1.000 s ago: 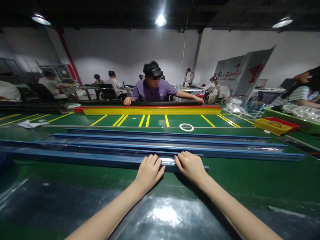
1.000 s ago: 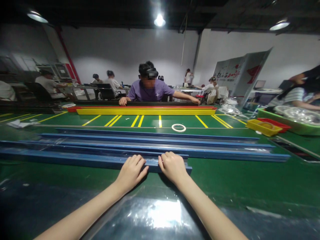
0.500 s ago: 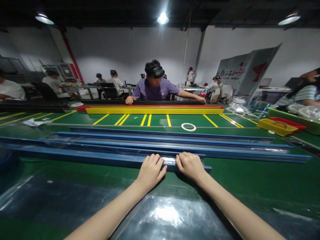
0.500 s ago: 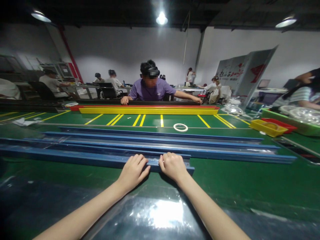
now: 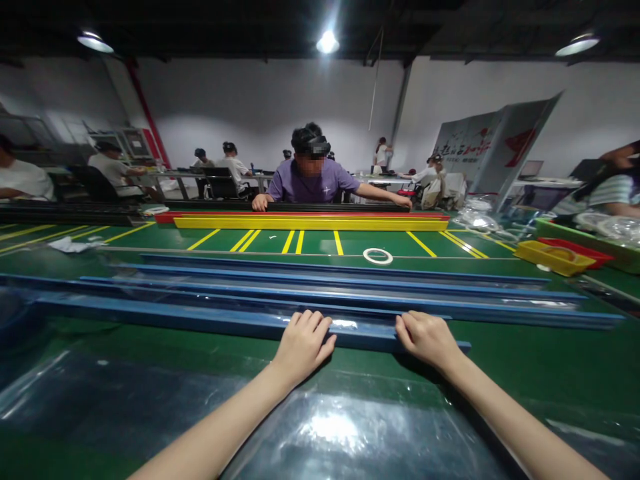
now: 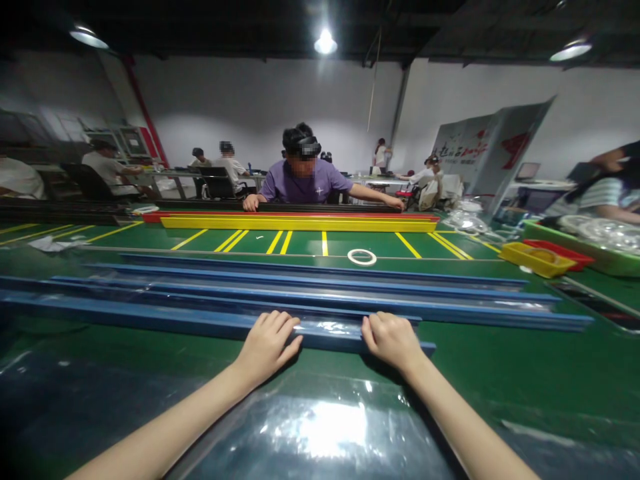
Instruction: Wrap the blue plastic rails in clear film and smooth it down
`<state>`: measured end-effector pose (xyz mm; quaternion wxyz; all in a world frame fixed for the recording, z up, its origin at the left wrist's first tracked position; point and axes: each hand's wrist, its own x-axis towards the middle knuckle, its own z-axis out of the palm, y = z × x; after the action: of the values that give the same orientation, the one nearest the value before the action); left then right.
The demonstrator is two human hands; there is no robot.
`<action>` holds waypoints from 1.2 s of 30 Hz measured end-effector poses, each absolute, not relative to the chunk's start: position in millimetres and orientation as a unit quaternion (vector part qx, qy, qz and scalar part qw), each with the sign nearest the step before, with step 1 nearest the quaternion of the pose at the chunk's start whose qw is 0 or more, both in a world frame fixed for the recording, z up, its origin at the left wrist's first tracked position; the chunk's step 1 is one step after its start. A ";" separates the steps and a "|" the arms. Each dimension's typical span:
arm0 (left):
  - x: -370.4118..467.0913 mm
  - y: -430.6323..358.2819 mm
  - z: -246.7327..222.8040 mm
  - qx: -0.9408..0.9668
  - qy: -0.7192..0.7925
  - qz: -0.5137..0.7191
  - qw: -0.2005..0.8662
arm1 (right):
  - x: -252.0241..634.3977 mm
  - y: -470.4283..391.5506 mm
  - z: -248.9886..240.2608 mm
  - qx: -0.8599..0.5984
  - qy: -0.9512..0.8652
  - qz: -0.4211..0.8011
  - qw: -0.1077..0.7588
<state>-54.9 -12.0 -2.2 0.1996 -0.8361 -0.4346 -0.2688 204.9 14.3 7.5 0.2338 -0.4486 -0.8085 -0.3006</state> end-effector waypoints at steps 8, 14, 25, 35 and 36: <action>-54.1 -12.1 -3.1 -0.838 -0.425 -0.261 0.221 | 264.4 8.9 7.5 -0.462 -0.782 -0.348 0.233; -53.9 -12.7 0.9 -0.842 -0.424 -0.249 0.220 | 264.2 6.1 4.4 -0.490 -0.767 -0.331 0.251; -52.6 -13.9 2.5 -0.844 -0.433 -0.223 0.224 | 262.8 3.8 4.3 -0.506 -0.764 -0.310 0.252; -52.3 -14.2 3.6 -0.845 -0.433 -0.212 0.233 | 261.4 3.4 5.4 -0.525 -0.767 -0.278 0.242; -52.3 -14.2 3.7 -0.845 -0.433 -0.209 0.233 | 261.3 3.4 5.5 -0.526 -0.767 -0.277 0.241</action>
<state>-52.3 -14.2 3.7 0.2326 -0.8452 -0.4331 -0.2095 261.3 3.4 5.5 0.2411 -0.5255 -0.7673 -0.2775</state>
